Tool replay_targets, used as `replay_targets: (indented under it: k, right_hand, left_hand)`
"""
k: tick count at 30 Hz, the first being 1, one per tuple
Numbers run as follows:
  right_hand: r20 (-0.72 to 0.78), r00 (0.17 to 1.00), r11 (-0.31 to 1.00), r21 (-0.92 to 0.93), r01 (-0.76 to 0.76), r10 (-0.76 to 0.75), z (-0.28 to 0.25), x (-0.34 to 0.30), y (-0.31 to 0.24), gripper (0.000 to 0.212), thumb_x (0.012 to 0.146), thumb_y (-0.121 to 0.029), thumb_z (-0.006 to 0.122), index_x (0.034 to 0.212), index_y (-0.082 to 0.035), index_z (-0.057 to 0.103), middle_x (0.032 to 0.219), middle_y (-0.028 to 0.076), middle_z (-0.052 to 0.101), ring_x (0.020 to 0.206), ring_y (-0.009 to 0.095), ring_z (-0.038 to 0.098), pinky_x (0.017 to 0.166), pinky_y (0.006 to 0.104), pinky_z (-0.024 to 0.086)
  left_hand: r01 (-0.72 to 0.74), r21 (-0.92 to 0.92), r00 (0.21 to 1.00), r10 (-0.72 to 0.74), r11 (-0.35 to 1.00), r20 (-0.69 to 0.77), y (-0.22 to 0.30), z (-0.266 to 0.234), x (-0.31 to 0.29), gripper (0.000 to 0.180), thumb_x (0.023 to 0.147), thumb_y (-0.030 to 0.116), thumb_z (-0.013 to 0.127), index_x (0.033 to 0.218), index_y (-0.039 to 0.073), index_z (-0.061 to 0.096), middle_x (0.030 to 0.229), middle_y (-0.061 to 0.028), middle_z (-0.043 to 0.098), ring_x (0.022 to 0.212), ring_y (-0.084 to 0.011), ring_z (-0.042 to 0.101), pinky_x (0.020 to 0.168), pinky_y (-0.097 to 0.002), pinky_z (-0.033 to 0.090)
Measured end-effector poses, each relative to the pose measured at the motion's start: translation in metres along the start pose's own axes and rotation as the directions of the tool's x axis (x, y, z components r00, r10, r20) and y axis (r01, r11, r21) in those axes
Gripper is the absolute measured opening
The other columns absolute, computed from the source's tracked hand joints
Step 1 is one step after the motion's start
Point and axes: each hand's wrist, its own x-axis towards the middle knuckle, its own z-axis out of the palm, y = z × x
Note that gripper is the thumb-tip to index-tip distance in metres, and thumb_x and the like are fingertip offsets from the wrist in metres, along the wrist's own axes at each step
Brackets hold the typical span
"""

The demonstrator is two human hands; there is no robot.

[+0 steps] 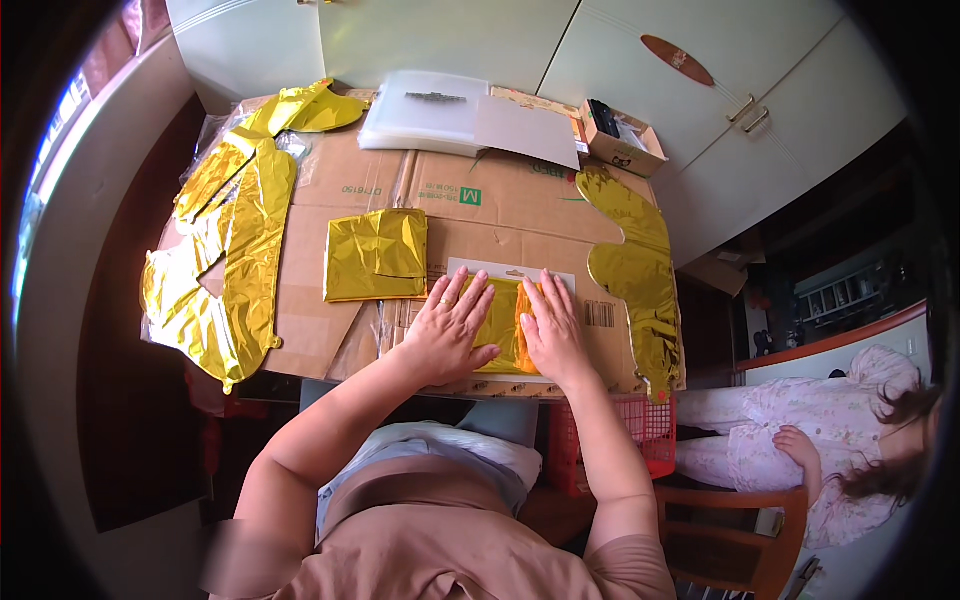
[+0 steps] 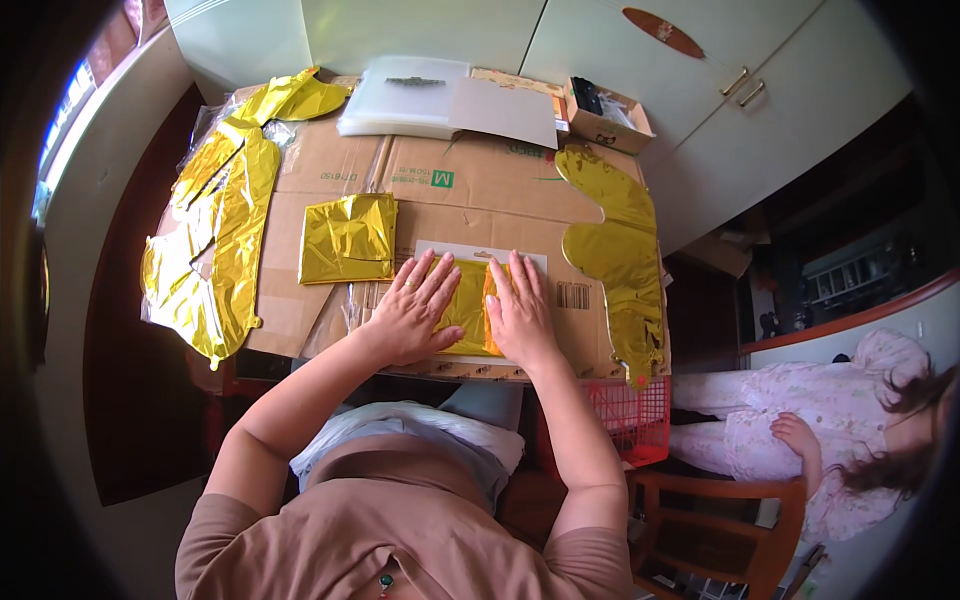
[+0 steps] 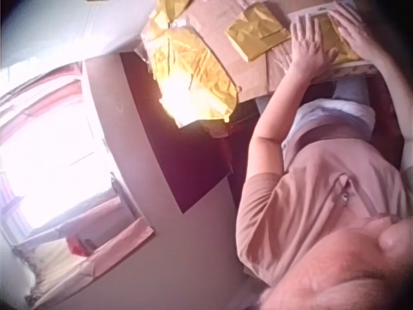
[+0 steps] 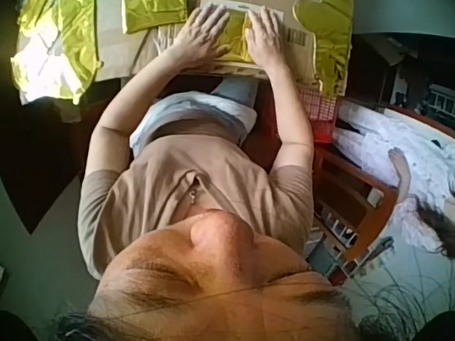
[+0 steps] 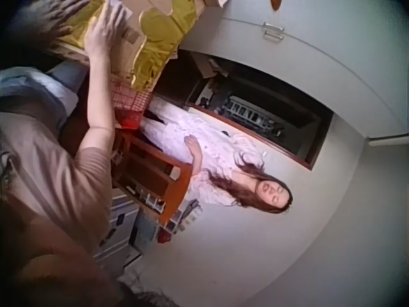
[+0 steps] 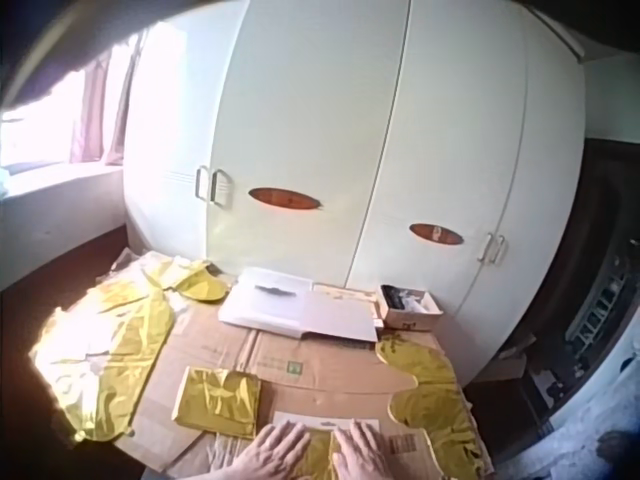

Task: Placing gold-colored foil items onto cardboard inserts and sliding them into plastic sleeves.

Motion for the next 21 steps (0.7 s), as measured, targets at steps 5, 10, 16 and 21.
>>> replay_targets:
  k: [5, 10, 16, 21]
  right_hand:
    - [-0.011, 1.0, 0.99, 0.137, -0.025, 0.027, -0.008, 0.004, 0.006, 0.05, 0.101, -0.016, 0.055, 0.149, -0.003, 0.047, 0.158, 0.029, 0.036, 0.147, 0.044, 0.034, 0.122, 0.0496, 0.028]
    - [-0.008, 0.998, 0.975, 0.213, -0.062, 0.065, -0.018, 0.009, 0.006, 0.048, 0.102, -0.014, 0.054, 0.147, -0.001, 0.047, 0.155, 0.027, 0.042, 0.143, 0.042, 0.041, 0.12, 0.0468, 0.034]
    - [-0.107, 0.983, 0.917, 0.388, -0.097, 0.15, -0.042, 0.016, 0.009, 0.039, 0.104, -0.014, 0.053, 0.14, 0.002, 0.055, 0.144, 0.025, 0.055, 0.135, 0.038, 0.053, 0.111, 0.0419, 0.045]
    - [-0.119, 0.969, 0.893, 0.426, -0.145, 0.215, -0.06, 0.021, 0.038, 0.035, 0.105, -0.013, 0.055, 0.136, 0.003, 0.059, 0.13, 0.018, 0.067, 0.121, 0.026, 0.064, 0.103, 0.035, 0.05]
  left_hand:
    - [0.02, -0.079, 1.0, -0.02, 0.997, -0.001, 0.0, -0.006, 0.0, 0.086, 0.099, 0.061, 0.048, 0.159, 0.002, 0.03, 0.167, -0.0229, 0.02, 0.156, -0.0429, 0.014, 0.125, -0.0551, 0.013]
    - [0.048, -0.233, 0.999, -0.053, 0.971, -0.014, -0.003, -0.025, -0.003, 0.085, 0.1, 0.054, 0.053, 0.16, 0.002, 0.024, 0.168, -0.0234, 0.016, 0.156, -0.0434, 0.012, 0.126, -0.0537, 0.014]
    - [-0.027, -0.436, 0.984, -0.052, 0.9, -0.168, -0.001, -0.047, -0.033, 0.076, 0.093, 0.022, 0.069, 0.157, 0.004, 0.032, 0.163, -0.0245, 0.027, 0.152, -0.0452, 0.023, 0.123, -0.0534, 0.024]
    - [-0.129, -0.486, 0.946, -0.04, 0.864, -0.322, 0.001, -0.042, -0.063, 0.064, 0.086, 0.009, 0.073, 0.144, 0.004, 0.048, 0.151, -0.0245, 0.044, 0.138, -0.046, 0.044, 0.114, -0.0522, 0.039]
